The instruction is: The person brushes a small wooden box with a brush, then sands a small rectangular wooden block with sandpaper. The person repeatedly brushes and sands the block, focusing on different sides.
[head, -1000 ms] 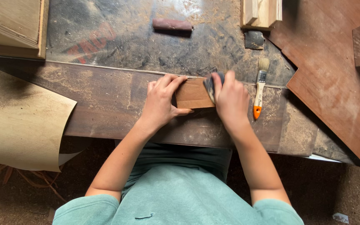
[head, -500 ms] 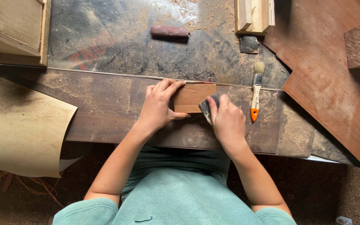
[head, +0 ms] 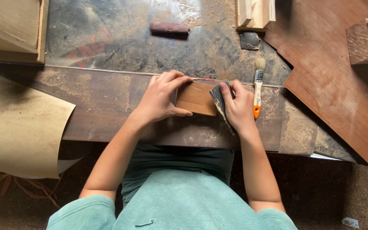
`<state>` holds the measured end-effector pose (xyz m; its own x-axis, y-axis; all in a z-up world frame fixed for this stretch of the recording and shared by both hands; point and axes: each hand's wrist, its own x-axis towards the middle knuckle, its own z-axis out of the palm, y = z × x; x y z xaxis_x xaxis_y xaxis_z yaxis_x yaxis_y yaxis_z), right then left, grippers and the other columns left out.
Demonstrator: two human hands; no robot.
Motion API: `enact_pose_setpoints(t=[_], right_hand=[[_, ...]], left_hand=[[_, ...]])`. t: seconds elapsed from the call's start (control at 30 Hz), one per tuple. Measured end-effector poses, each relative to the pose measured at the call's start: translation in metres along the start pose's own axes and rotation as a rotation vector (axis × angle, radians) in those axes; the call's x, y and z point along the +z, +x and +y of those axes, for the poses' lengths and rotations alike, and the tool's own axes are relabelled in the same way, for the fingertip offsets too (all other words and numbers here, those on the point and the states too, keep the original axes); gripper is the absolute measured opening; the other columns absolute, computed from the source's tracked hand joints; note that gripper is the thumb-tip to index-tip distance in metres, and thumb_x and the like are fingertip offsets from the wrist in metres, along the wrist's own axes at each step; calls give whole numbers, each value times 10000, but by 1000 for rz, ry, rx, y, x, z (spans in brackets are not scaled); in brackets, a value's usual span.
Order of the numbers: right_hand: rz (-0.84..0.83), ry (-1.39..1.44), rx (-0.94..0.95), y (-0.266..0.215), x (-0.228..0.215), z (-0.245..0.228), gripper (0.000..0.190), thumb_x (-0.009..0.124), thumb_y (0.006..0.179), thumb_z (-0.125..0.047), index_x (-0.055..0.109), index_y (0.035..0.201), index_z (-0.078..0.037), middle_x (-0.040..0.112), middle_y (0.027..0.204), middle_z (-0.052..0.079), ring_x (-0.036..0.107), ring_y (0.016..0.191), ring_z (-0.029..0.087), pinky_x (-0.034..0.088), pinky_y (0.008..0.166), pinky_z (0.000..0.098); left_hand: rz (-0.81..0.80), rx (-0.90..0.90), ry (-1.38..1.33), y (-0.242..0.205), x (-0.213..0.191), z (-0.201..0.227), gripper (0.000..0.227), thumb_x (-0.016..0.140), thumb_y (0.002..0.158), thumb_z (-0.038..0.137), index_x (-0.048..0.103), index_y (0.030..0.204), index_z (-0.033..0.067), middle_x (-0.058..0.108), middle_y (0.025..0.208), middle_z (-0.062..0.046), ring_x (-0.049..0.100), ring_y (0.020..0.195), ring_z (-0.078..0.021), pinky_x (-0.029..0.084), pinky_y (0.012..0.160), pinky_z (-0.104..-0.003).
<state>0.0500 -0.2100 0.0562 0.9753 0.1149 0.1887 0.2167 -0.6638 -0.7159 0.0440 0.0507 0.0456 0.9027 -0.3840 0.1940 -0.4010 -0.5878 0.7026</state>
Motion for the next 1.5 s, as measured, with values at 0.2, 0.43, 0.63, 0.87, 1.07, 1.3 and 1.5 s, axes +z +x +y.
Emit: enact_pose_setpoints(t=[0.2, 0.43, 0.63, 0.87, 1.07, 1.3, 1.5], right_hand=[[14, -66, 36, -46, -15, -21, 381, 671, 1032, -344, 623, 874, 0, 623, 676, 147, 587, 577, 210, 455, 545, 361], [-102, -11, 124, -61, -8, -29, 358, 682, 1015, -285, 591, 830, 8, 591, 642, 183, 562, 532, 299, 438, 522, 384], [-92, -181, 91, -55, 9, -35, 381, 656, 1020, -332, 571, 844, -4, 663, 748, 217, 651, 678, 433, 477, 566, 504], [-55, -395, 61, -30, 27, -30, 395, 642, 1030, -393, 578, 901, -24, 693, 811, 237, 672, 750, 475, 514, 628, 562], [-105, -321, 27, -24, 25, -24, 399, 646, 1037, -387, 561, 898, -22, 700, 810, 230, 679, 749, 466, 515, 619, 550], [-55, -276, 72, -57, 22, -30, 348, 607, 1048, -331, 555, 926, -10, 685, 806, 250, 657, 761, 497, 496, 620, 565], [-176, -264, 212, -66, 10, -39, 370, 581, 1055, -338, 562, 886, -8, 669, 766, 267, 651, 758, 507, 489, 619, 564]], left_hand=[[64, 23, 200, 8, -10, 6, 1201, 966, 476, 341, 439, 1534, 132, 503, 1498, -142, 476, 1358, -338, 398, 1040, -493], [37, -45, 105, -36, -23, 14, 1174, 939, 623, 485, 377, 1592, 136, 493, 1502, -141, 480, 1388, -337, 355, 1126, -514], [81, 5, 132, -24, 9, 27, 1366, 930, 484, 655, 361, 1528, -17, 495, 1437, -212, 490, 1322, -360, 366, 1064, -508], [82, -84, 180, -27, 17, 23, 1311, 949, 457, 609, 416, 1493, 9, 522, 1423, -174, 504, 1332, -321, 373, 1062, -481], [56, -147, 192, -25, 13, 34, 1309, 975, 421, 549, 416, 1491, 44, 519, 1420, -144, 469, 1357, -300, 361, 1050, -505], [-12, -111, 224, -29, 11, 46, 1295, 966, 398, 555, 428, 1470, 67, 528, 1398, -105, 467, 1353, -286, 350, 1036, -536], [25, -123, 217, -31, 19, 44, 1304, 957, 390, 582, 432, 1465, 61, 528, 1396, -115, 476, 1338, -284, 337, 1027, -557]])
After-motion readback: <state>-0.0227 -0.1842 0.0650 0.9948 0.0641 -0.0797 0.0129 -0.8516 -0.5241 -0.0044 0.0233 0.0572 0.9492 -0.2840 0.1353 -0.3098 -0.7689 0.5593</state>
